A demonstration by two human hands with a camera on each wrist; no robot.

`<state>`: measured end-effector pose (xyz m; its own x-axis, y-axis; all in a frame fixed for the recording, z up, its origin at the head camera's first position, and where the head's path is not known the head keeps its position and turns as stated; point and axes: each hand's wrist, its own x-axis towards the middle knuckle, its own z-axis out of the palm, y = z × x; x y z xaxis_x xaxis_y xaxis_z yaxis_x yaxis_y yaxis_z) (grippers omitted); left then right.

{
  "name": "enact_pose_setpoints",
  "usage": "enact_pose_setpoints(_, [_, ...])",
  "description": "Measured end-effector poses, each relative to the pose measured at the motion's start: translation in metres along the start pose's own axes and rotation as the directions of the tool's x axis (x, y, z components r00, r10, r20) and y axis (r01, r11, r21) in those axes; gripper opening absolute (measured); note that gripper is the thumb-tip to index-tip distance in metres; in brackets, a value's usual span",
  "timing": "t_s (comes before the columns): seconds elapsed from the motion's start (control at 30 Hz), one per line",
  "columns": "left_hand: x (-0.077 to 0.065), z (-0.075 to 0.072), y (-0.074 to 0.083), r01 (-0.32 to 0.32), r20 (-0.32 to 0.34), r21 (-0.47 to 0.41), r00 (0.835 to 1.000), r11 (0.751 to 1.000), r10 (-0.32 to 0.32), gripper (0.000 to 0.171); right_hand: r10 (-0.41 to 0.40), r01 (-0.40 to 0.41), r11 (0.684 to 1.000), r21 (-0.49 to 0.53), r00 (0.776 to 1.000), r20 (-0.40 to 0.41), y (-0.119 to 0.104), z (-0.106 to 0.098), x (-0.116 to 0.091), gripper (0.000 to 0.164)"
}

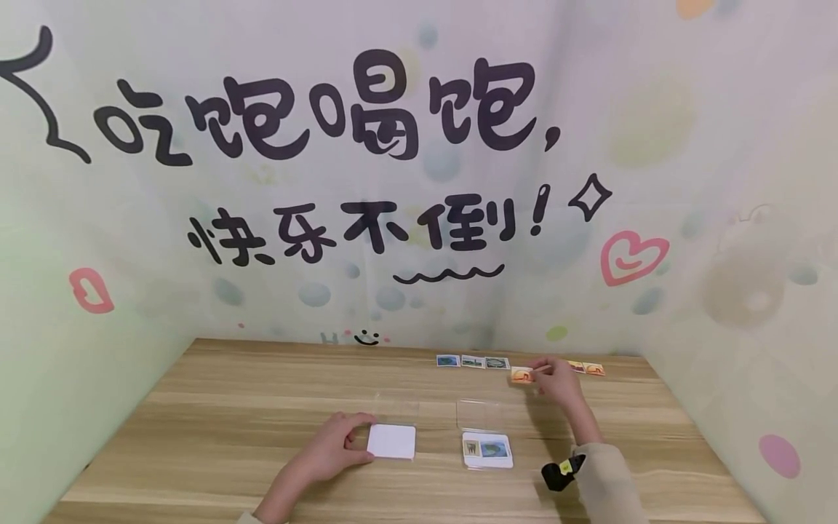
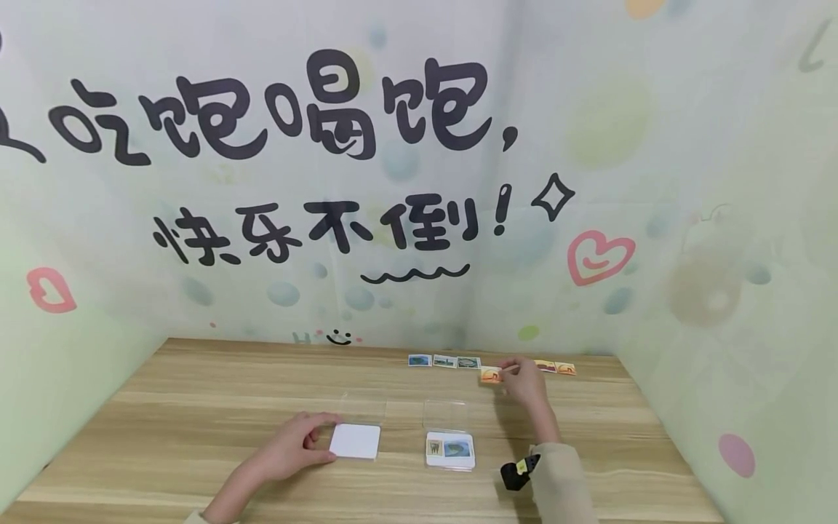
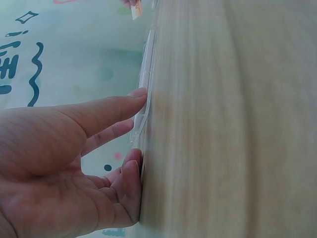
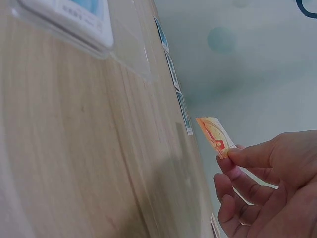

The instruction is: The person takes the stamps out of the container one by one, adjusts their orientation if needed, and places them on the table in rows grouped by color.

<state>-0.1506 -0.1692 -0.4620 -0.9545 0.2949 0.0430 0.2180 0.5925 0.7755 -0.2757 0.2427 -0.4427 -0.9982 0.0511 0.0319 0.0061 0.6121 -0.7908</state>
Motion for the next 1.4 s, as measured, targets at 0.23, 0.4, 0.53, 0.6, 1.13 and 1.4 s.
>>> enact_pose_setpoints(0.23, [-0.001, 0.0, 0.0, -0.004, -0.001, 0.005, 1.0, 1.0, 0.004, 0.051, -0.031, 0.031, 1.0, -0.007, 0.999, -0.019, 0.005, -0.005, 0.003, 0.014])
enact_pose_setpoints(0.4, [-0.001, 0.0, 0.0, 0.0, -0.001, 0.007, 1.0, 1.0, 0.0, 0.051, -0.024, 0.024, 1.0, -0.016, 1.0, -0.02, 0.007, -0.008, 0.005, 0.015])
enact_pose_setpoints(0.53, [-0.001, 0.0, 0.0, 0.003, -0.002, 0.008, 1.0, 1.0, -0.003, 0.051, -0.029, 0.029, 0.999, -0.023, 0.999, -0.02, 0.008, -0.01, 0.006, 0.015])
enact_pose_setpoints(0.6, [-0.001, 0.0, 0.001, 0.006, -0.003, 0.004, 1.0, 1.0, -0.006, 0.052, -0.034, 0.033, 0.999, -0.03, 0.999, -0.024, 0.01, -0.011, 0.007, 0.014])
enact_pose_setpoints(1.13, [-0.001, 0.0, -0.001, -0.008, 0.0, 0.018, 1.0, 1.0, 0.008, 0.051, -0.021, 0.02, 0.998, -0.063, 1.0, -0.015, 0.017, -0.022, 0.012, 0.018])
enact_pose_setpoints(1.4, [-0.002, -0.001, 0.001, -0.008, -0.002, 0.029, 1.0, 1.0, 0.008, 0.052, -0.015, 0.014, 0.997, -0.082, 1.0, -0.012, 0.021, -0.023, 0.017, 0.018])
